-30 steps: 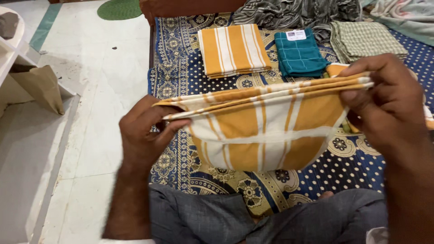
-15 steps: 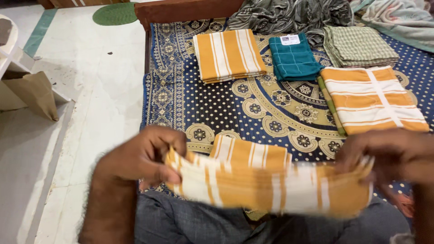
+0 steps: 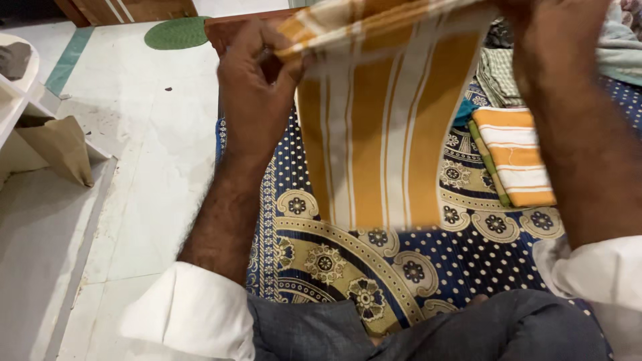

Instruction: The person unfolds a yellow and white striped towel, shakes it out, and folds it into a neat rectangle. They then fold it again into a smaller square and place it on a stack of similar towels on the floor.

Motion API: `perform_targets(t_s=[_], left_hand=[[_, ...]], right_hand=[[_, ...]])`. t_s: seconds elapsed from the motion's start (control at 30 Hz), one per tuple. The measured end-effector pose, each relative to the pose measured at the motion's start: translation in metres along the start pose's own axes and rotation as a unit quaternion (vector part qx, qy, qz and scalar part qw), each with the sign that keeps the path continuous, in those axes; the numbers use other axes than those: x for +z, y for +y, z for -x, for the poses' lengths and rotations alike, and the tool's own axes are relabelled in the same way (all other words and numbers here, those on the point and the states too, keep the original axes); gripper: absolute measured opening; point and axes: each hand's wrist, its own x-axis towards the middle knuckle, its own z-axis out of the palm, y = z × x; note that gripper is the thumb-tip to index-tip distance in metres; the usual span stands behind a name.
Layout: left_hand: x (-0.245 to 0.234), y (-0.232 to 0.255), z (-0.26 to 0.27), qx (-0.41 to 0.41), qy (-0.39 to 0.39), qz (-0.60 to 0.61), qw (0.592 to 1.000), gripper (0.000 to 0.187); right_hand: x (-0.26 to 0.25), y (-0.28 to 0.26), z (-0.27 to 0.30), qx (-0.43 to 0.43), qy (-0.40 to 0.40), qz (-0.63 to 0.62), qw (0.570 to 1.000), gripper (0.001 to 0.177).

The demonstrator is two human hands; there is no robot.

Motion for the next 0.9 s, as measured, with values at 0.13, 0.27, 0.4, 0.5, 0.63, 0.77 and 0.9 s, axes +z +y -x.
perform_targets(t_s=[0.13, 0.27, 0.4, 0.5, 0.63, 0.77, 0.9], left_hand=[[-0.002, 0.012, 0.002, 0.078, 0.01, 0.033, 0.996, 0.019], [-0.016, 0.011, 0.066, 0.093, -0.025, -0.143, 0.985, 0.013], [-0.027, -0.004, 0.159, -0.063, -0.181, -0.185, 0.964, 0.016], [-0.025, -0.012, 0.219, -0.305, -0.324, -0.206, 0.871, 0.007], [-0.02, -0.026, 0.264, -0.164, -0.39, -0.215, 0.88, 0.015], [-0.01, -0.041, 0.282, -0.2, -0.482, -0.178, 0.834, 0.017], [-0.004, -0.036, 0.289, -0.24, -0.553, -0.094, 0.792, 0.02]], right_hand=[[-0.026, 0.0, 0.032, -0.102, 0.028, 0.024, 0.994, 0.024], [-0.064, 0.014, 0.095, -0.175, -0.026, 0.056, 0.983, 0.024], [-0.07, 0.048, 0.15, 0.003, -0.278, 0.114, 0.954, 0.026], [-0.046, 0.085, 0.195, 0.174, -0.389, 0.234, 0.874, 0.029], [-0.035, 0.116, 0.229, 0.104, -0.536, 0.22, 0.808, 0.014], [-0.028, 0.131, 0.246, 0.128, -0.615, 0.294, 0.721, 0.014], [-0.03, 0.131, 0.258, 0.144, -0.693, 0.193, 0.68, 0.014]])
